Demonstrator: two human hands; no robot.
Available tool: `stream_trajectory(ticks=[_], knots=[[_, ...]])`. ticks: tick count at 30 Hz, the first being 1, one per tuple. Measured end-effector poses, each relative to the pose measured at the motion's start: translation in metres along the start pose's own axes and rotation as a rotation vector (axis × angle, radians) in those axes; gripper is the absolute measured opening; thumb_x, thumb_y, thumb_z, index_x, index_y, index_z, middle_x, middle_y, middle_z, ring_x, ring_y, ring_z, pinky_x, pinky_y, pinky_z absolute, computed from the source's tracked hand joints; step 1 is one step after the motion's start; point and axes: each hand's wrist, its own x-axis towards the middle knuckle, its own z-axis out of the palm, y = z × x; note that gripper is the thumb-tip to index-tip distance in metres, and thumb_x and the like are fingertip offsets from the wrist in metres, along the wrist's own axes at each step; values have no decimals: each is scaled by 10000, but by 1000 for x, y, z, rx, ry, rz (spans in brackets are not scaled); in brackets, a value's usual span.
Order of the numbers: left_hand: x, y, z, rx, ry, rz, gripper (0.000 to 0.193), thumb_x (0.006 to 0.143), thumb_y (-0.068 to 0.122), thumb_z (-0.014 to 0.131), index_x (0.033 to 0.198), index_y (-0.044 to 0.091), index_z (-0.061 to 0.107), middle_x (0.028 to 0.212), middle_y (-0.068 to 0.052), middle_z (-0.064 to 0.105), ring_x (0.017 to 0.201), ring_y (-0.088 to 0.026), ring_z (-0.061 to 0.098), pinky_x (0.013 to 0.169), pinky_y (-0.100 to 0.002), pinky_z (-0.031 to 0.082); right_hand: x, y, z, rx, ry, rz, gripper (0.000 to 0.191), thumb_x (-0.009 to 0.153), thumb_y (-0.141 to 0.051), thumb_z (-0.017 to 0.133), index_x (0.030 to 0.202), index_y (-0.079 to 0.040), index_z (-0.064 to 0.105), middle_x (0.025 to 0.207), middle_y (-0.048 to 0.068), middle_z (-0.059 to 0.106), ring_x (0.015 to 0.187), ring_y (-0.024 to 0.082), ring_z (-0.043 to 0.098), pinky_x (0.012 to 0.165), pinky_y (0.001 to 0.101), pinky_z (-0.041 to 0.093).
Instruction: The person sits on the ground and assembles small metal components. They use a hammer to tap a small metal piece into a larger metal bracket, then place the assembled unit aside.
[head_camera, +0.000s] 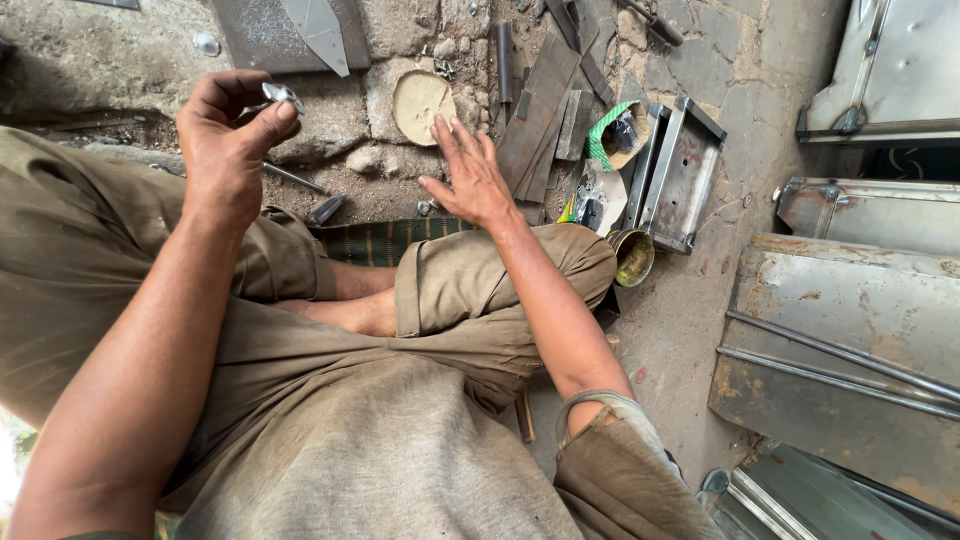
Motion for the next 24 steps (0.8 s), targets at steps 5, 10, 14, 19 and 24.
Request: stream_trajectory(ticks=[5, 10, 14, 19, 24], knots=[[0, 1, 1, 10, -12, 18, 334, 963, 0, 830, 1222, -1, 619, 1114, -94, 713, 1021, -166, 727, 916, -294, 662, 0, 1, 0, 9, 32, 7, 964, 990, -620, 535, 1641, -91, 58, 1626, 130, 424, 1567, 292, 251, 1277, 561, 59], [-1, 5, 5, 74, -14, 8, 321, 955, 10, 836, 1203, 13, 631, 1140, -112, 717, 1071, -169, 741, 962, -285, 666, -3, 2, -6, -21, 63, -23, 934, 1020, -615, 564, 1649, -105, 101, 1667, 206, 359, 1552, 305, 259, 1245, 566, 70], [-3, 8, 9, 144, -20, -13, 304, 933, 31, 825, 1176, 29, 642, 1127, -97, 721, 1057, -160, 741, 932, -283, 636, -10, 11, -15, 755, 187, 154, 869, 988, -534, 530, 1655, -128, 149, 1657, 117, 427, 1558, 302, 286, 1269, 567, 140], [-3, 5, 11, 181, -72, -13, 304, 925, 32, 812, 1171, 40, 634, 1096, -88, 730, 1017, -155, 740, 883, -280, 666, -19, 18, -22, 1670, 386, 72, 706, 1056, -401, 537, 1629, -40, 336, 1585, 233, 488, 1480, 368, 429, 1215, 566, 348], [-2, -4, 8, 97, -120, -22, 326, 905, -11, 818, 1184, 19, 651, 1115, -90, 736, 994, -139, 730, 870, -278, 640, -12, -12, -14, 632, 698, 14, 481, 1099, -337, 511, 1506, -86, 553, 1596, 155, 500, 1534, 292, 424, 1298, 460, 332]])
